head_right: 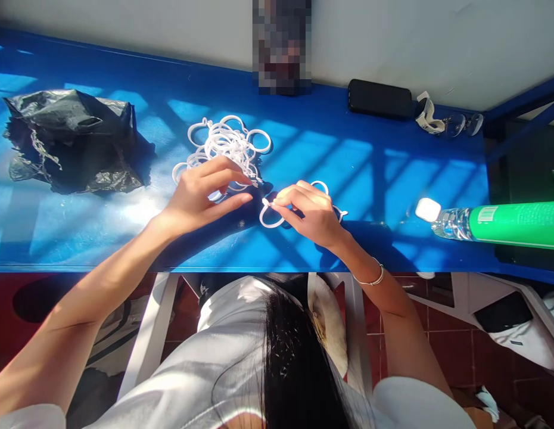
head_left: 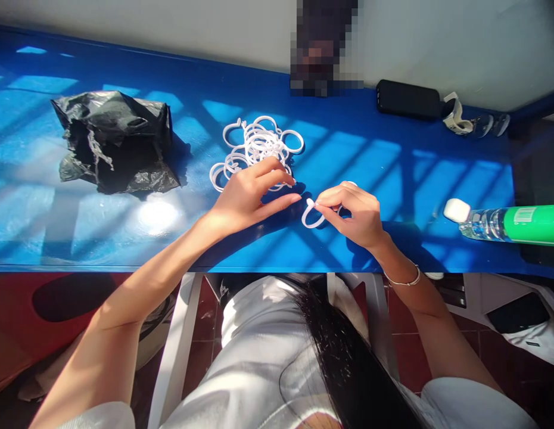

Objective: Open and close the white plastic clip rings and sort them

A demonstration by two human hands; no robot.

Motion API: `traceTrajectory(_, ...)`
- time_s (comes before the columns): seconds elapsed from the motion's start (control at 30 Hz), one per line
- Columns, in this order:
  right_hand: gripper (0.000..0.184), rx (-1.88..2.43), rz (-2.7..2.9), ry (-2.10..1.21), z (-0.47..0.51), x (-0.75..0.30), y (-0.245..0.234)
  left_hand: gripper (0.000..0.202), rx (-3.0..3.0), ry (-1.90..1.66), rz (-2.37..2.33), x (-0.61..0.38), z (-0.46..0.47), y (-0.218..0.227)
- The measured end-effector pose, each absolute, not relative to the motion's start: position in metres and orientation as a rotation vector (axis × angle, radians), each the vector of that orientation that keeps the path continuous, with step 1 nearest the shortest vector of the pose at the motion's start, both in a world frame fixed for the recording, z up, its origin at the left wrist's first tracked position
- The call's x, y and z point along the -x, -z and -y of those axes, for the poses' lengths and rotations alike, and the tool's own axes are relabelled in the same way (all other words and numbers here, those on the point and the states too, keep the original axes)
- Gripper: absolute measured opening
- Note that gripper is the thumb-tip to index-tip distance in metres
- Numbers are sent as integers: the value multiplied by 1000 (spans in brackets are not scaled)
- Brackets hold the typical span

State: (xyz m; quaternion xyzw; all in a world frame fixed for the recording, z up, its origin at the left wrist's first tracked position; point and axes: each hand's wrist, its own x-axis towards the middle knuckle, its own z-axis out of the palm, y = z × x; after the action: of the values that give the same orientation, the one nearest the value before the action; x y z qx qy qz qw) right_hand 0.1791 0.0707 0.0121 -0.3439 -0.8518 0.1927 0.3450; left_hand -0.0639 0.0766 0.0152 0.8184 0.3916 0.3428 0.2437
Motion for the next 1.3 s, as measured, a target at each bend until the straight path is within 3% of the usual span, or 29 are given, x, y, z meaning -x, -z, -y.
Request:
traceTrajectory(0.17,18,960,2107,-674,-64,-175,-9,33,-1944,-856,-789,44,-63,-8)
traceTrajectory(0.27,20,1021,2004,-1058,-64,-175,-11,38,-1679,-747,-797,42,-60,-8)
traceTrajectory(0.4,37,975,1872,-1717,-66,-175,-16,43,-1379,-506,-698,44,-60,-11)
traceTrajectory(0.53,46,835,1714,-2017,-67,-173,-16,46,-1258,-462,-571,43,-60,-12)
traceTrajectory(1.3,62,770,1494,-1984,-67,-165,-11,53,-1147,-676,-512,36,-64,-12)
